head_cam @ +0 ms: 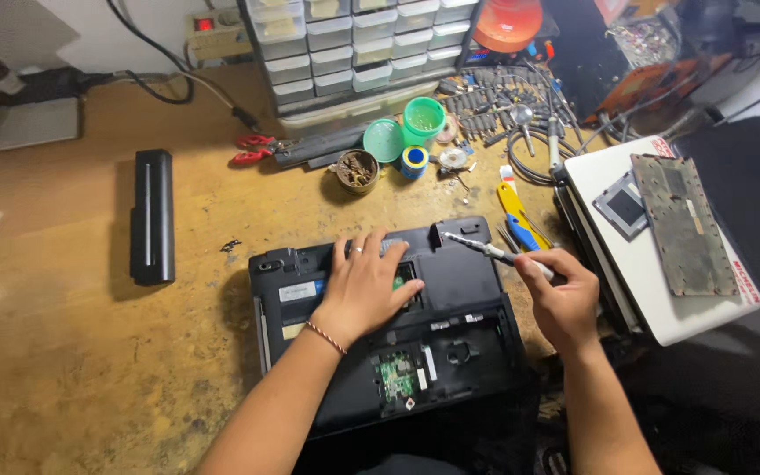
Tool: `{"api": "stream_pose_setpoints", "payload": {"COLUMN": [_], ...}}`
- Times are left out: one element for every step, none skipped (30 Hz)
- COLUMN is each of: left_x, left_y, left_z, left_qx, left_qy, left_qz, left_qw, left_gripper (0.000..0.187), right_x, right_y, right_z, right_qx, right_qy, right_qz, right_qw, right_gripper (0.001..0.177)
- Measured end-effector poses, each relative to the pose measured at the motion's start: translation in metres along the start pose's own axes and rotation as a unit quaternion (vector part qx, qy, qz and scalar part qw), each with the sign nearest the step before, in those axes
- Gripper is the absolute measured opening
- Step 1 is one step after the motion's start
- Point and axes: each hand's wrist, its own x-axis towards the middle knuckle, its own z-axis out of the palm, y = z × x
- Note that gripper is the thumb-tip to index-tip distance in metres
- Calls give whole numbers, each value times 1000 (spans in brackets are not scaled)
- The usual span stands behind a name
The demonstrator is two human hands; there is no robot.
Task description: The person uses a screwdriver to remove screws from the back of a disassembled laptop. They place the screws on the table and then reinsert them into the same screw holes, securing the back panel.
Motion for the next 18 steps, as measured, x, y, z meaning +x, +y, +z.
{"api": "stream_pose_setpoints", "payload": {"left_x": [-8, -16, -23, -26, -30, -34, -36, -38, -37, -37, -38, -38, -36, -34, -29, -32, -30, -27], "left_y": [-2, -3, -3, -4, -4, -4, -4, -4, -3, -5, -5, -6, -5, -4, -3, -4, -3, -1], "left_z": [-3, -6, -7, -10, -12, -14, -17, -19, -22, -26, -30, -33, -37, -41, -45, -47, -48, -49], "left_qx": [1, -7, -17, -16, -21, -26, -25, -41, -56, -56, -56, -56, -56, -60, -63, -63, -44, -26], "left_qy": [3, -4, -13, -11, -11, -11, -11, -16, -20, -19, -41, -62, -64, -88, -112, -115, -117, -119], "left_qz": [-6, 0, 8, 4, 6, 7, 5, 2, 1, 2, 10, 17, 22, 15, 12, 23, 23, 23], "left_qw": [1000, 1000, 1000, 1000, 1000, 1000, 1000, 999, 998, 998, 998, 996, 996, 994, 992, 991, 992, 992], "left_gripper": [69, 68, 68, 68, 67, 66, 66, 67, 68, 68, 75, 81, 81, 94, 106, 106, 110, 113], "right_x": [-2, -4, -7, -5, -5, -5, -5, -6, -5, -2, -1, 1, -1, -1, -2, -3, -4, -4], "right_y": [14, 28, 43, 41, 39, 38, 35, 32, 29, 35, 43, 51, 50, 50, 50, 43, 36, 31], "right_z": [8, 17, 23, 28, 32, 36, 38, 40, 41, 41, 40, 39, 39, 38, 36, 38, 37, 35], "right_qx": [2, 20, 37, 38, 8, -21, -20, -63, -105, -104, -141, -177, -180, -236, -291, -295, -262, -229], "right_qy": [-5, 47, 101, 97, 118, 140, 137, 113, 90, 91, 83, 73, 77, 29, -16, -9, -2, 4], "right_qz": [-4, 4, 14, 12, 1, -11, -12, -50, -88, -89, -113, -137, -133, -133, -129, -123, -154, -185], "right_qw": [1000, 999, 994, 994, 993, 990, 990, 990, 986, 986, 980, 972, 972, 962, 948, 947, 953, 956], "right_gripper": [12, 11, 11, 11, 10, 9, 9, 10, 12, 12, 12, 14, 14, 18, 24, 24, 17, 11]}}
